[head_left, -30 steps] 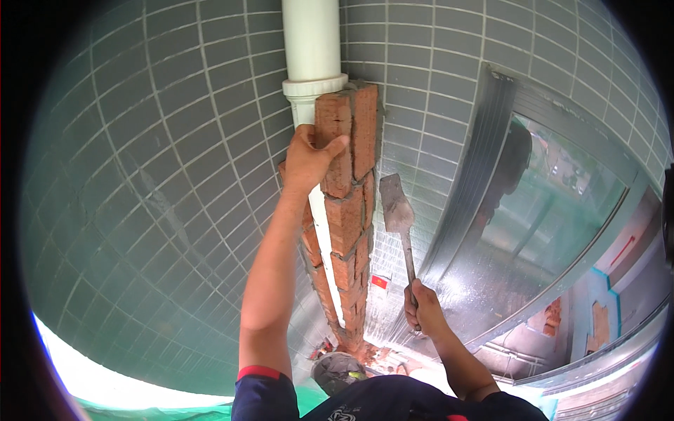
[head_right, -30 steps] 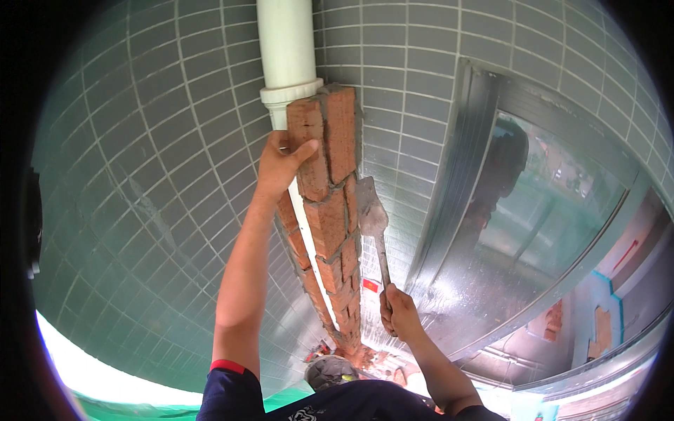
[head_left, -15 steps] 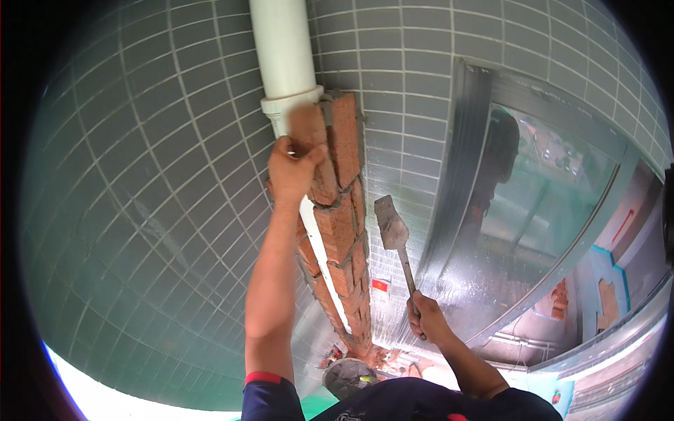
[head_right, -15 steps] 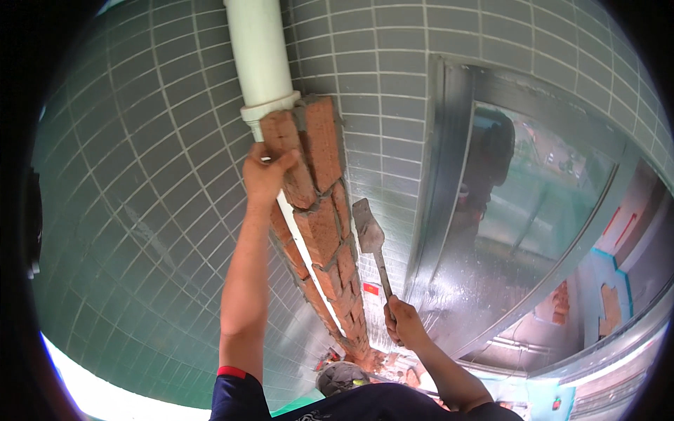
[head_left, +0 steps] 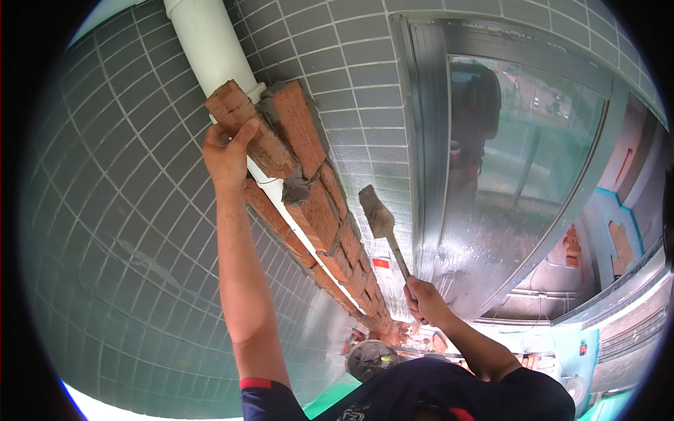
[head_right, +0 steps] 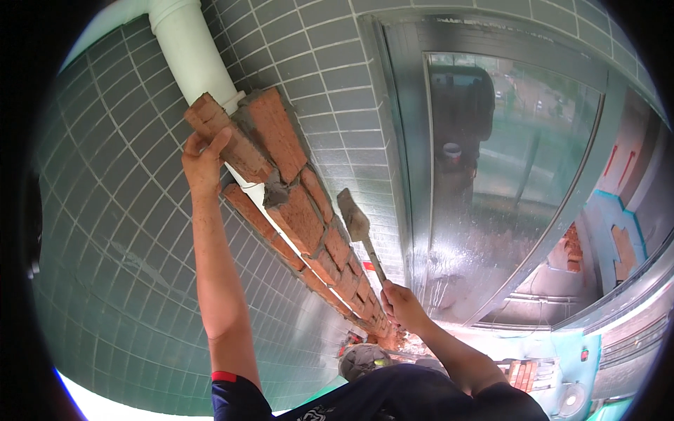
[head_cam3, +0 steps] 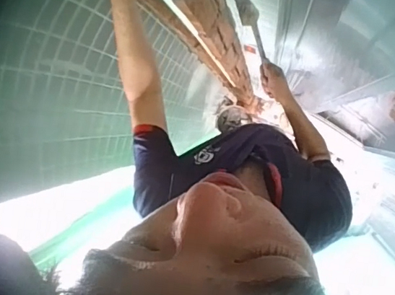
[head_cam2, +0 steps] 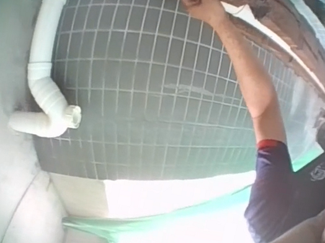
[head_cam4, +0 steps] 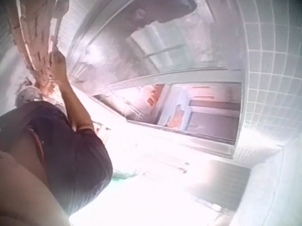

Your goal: The person lays bricks around a white pipe by applying mortar with a trowel and pressing each brick into place.

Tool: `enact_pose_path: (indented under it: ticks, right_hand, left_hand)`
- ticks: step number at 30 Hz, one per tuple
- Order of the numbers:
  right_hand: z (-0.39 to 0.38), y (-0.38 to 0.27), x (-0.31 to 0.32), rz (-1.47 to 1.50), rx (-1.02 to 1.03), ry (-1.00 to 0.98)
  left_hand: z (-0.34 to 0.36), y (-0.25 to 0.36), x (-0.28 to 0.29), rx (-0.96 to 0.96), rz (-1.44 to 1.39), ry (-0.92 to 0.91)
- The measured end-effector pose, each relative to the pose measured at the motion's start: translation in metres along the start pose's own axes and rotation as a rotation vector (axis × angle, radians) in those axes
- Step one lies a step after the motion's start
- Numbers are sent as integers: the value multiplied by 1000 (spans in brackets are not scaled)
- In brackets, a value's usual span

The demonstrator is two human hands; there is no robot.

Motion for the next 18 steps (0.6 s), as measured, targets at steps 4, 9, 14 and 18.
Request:
enact_pose_path:
  ticks: [4, 9, 14, 18]
  right_hand:
    - [14, -19, 4, -290, 160, -34]
    - [36, -91, -9, -793, 171, -82]
    - [83, -169, -24, -1123, 356, -179]
    - [128, -206, 3, -1081, 270, -262]
  left_hand:
    - [-1, 4, -6, 27, 30, -12]
    - [8, 11, -6, -39, 16, -35]
    - [12, 28, -15, -28, 46, -62]
    - [12, 40, -24, 10, 72, -75]
Point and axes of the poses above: each hand's wrist, its own z-axis towards the middle knuckle, its own x-axis out of the back of the hand, y = z × x, the point moved 9 cm from there along z, towards the middle knuckle, and after that the axes turned 1 degree about x, right-handed, at the moved point
